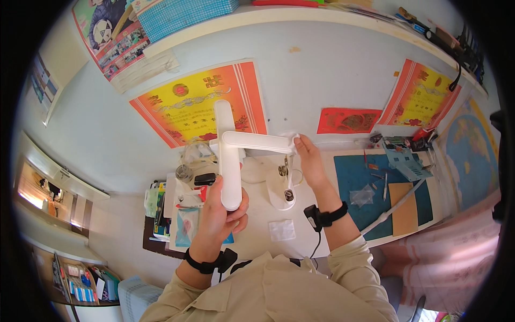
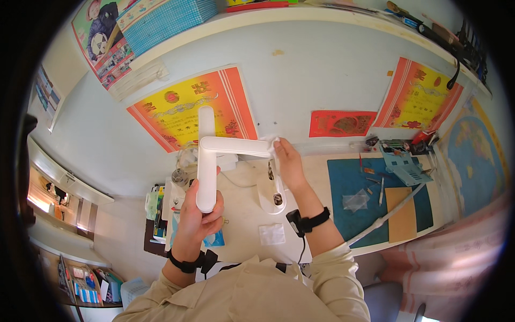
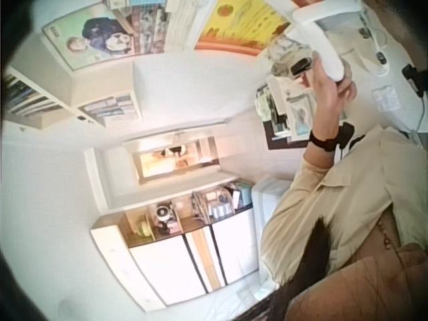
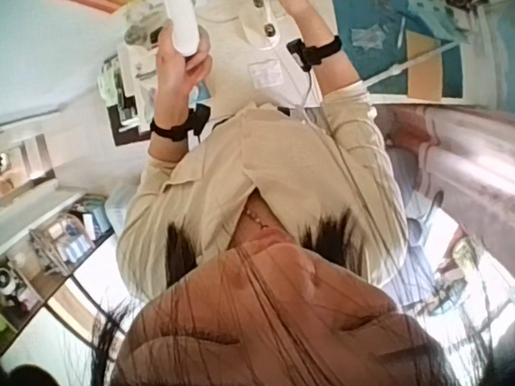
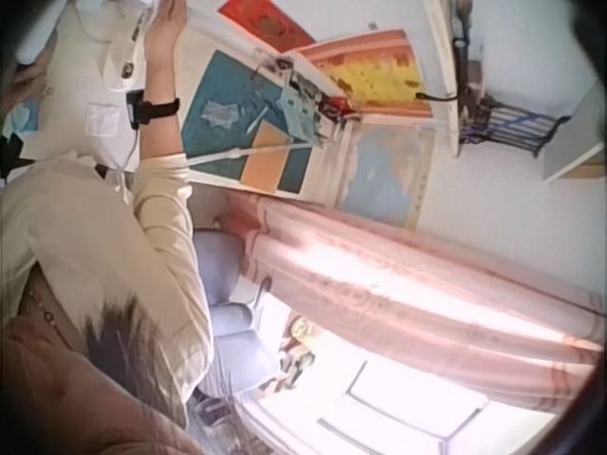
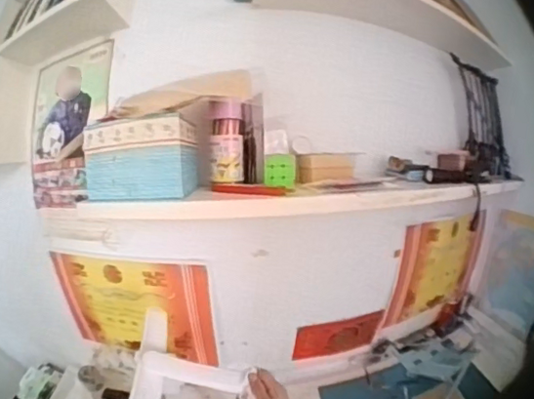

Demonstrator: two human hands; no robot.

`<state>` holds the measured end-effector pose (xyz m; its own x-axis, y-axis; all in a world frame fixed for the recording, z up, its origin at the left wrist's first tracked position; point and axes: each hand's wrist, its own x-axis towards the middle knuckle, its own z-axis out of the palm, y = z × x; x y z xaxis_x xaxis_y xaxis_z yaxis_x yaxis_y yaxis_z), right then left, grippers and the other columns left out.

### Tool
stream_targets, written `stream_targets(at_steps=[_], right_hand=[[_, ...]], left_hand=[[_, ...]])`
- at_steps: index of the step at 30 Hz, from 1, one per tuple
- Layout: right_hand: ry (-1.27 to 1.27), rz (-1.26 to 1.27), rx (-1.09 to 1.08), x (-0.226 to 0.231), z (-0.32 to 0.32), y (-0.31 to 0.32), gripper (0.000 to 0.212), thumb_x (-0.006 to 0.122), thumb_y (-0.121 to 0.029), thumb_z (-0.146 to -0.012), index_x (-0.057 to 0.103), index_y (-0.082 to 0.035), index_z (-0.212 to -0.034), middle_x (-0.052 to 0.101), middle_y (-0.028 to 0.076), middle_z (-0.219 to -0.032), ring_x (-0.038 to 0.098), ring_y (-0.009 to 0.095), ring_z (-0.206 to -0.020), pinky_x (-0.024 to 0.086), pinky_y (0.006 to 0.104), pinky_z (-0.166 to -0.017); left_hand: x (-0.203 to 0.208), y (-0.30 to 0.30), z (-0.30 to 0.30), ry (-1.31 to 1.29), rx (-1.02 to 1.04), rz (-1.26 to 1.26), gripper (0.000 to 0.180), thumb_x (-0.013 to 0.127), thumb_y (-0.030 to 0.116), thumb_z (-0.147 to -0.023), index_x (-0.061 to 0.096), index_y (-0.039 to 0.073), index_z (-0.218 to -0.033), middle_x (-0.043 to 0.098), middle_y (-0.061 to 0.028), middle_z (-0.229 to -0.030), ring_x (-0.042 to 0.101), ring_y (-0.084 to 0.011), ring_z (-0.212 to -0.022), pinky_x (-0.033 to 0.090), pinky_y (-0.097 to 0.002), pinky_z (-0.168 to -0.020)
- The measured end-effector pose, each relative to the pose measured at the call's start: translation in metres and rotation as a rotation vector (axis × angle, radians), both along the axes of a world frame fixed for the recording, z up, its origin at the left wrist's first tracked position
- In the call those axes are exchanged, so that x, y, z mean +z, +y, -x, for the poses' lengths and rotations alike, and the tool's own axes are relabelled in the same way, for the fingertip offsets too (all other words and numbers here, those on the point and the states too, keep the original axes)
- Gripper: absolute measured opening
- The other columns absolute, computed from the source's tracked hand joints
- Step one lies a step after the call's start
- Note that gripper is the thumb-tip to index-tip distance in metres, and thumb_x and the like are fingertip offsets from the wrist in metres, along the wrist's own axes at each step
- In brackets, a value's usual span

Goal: The person assembles a white desk lamp by attaching the head to the base and adjusting its position. They then open a black pencil case, remove a pen, and place it on a blue plastic component on the desk.

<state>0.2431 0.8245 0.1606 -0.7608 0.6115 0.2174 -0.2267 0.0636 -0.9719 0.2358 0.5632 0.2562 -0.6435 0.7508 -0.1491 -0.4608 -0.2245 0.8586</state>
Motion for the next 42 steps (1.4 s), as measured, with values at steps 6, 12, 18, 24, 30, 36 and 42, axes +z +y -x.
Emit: stream_targets(at_steps=[6, 12, 18, 24, 30, 36, 42], right_hand=[[0.165, -0.955, -0.149, 0.05, -0.007, -0.042, 0.023, 0.053, -0.008, -0.097, 0.062, 0.0, -0.116, 0.065, 0.019, -0.099, 0.057, 0.041, -0.096, 0.047, 0.0451, -0.089], [-0.082, -0.477, 0.329, 0.072, -0.003, -0.018, 0.027, 0.052, -0.018, -0.103, 0.062, 0.001, -0.119, 0.065, 0.011, -0.102, 0.057, 0.018, -0.091, 0.046, 0.031, -0.083], [-0.209, -0.207, 0.27, 0.062, -0.019, -0.007, 0.026, 0.054, -0.016, -0.102, 0.064, 0.001, -0.118, 0.064, 0.0, -0.09, 0.053, 0.006, -0.082, 0.045, 0.0229, -0.075], [-0.102, -0.024, 0.155, 0.046, -0.045, -0.026, 0.031, 0.056, -0.016, -0.101, 0.062, 0.003, -0.125, 0.067, 0.004, -0.1, 0.056, 0.009, -0.089, 0.047, 0.0247, -0.079], [-0.052, 0.198, 0.239, 0.046, -0.052, -0.023, 0.032, 0.056, -0.015, -0.101, 0.061, 0.001, -0.129, 0.066, 0.003, -0.11, 0.056, 0.009, -0.099, 0.045, 0.0237, -0.089], [0.248, -0.199, 0.078, 0.065, -0.04, -0.013, 0.035, 0.052, -0.006, -0.101, 0.057, 0.0, -0.135, 0.059, 0.01, -0.136, 0.054, 0.018, -0.124, 0.04, 0.0321, -0.107], [0.293, -0.944, 0.443, 0.078, -0.01, -0.01, 0.043, 0.052, 0.005, -0.093, 0.057, -0.003, -0.135, 0.047, 0.017, -0.148, 0.034, 0.033, -0.145, 0.022, 0.05, -0.12]], left_hand=[[0.001, 0.001, 0.0, -0.01, -0.059, -0.006, 0.054, 0.025, 0.046, -0.106, 0.035, 0.014, -0.149, 0.041, -0.0025, -0.061, 0.024, -0.0064, -0.039, 0.031, -0.0252, -0.03], [0.001, -0.015, 0.048, -0.041, -0.206, -0.014, 0.055, 0.024, 0.048, -0.106, 0.043, 0.011, -0.143, 0.046, -0.0034, -0.062, 0.025, -0.0055, -0.036, 0.03, -0.0238, -0.029], [-0.001, -0.002, 0.091, -0.024, -0.038, -0.007, 0.039, 0.04, 0.042, -0.103, 0.054, 0.008, -0.117, 0.049, -0.0018, -0.063, 0.027, -0.0049, -0.04, 0.029, -0.0222, -0.036], [-0.017, 0.033, 0.102, 0.061, 0.107, -0.153, 0.035, 0.051, 0.041, -0.101, 0.055, 0.008, -0.113, 0.05, -0.0006, -0.067, 0.037, -0.0073, -0.052, 0.037, -0.025, -0.05], [-0.045, 0.072, 0.076, 0.068, 0.377, -0.296, 0.048, 0.049, 0.046, -0.103, 0.052, 0.005, -0.129, 0.06, -0.0087, -0.12, 0.056, -0.0234, -0.115, 0.047, -0.0407, -0.098], [-0.043, 0.094, 0.066, 0.051, 0.214, -0.585, 0.061, 0.037, 0.049, -0.105, 0.031, 0.005, -0.148, 0.039, -0.0183, -0.148, 0.037, -0.0333, -0.139, 0.032, -0.0469, -0.117], [-0.035, 0.108, 0.057, -0.028, 0.206, -0.574, 0.064, 0.032, 0.057, -0.103, 0.031, 0.012, -0.15, 0.043, -0.0075, -0.15, 0.041, -0.025, -0.139, 0.034, -0.0443, -0.113]])
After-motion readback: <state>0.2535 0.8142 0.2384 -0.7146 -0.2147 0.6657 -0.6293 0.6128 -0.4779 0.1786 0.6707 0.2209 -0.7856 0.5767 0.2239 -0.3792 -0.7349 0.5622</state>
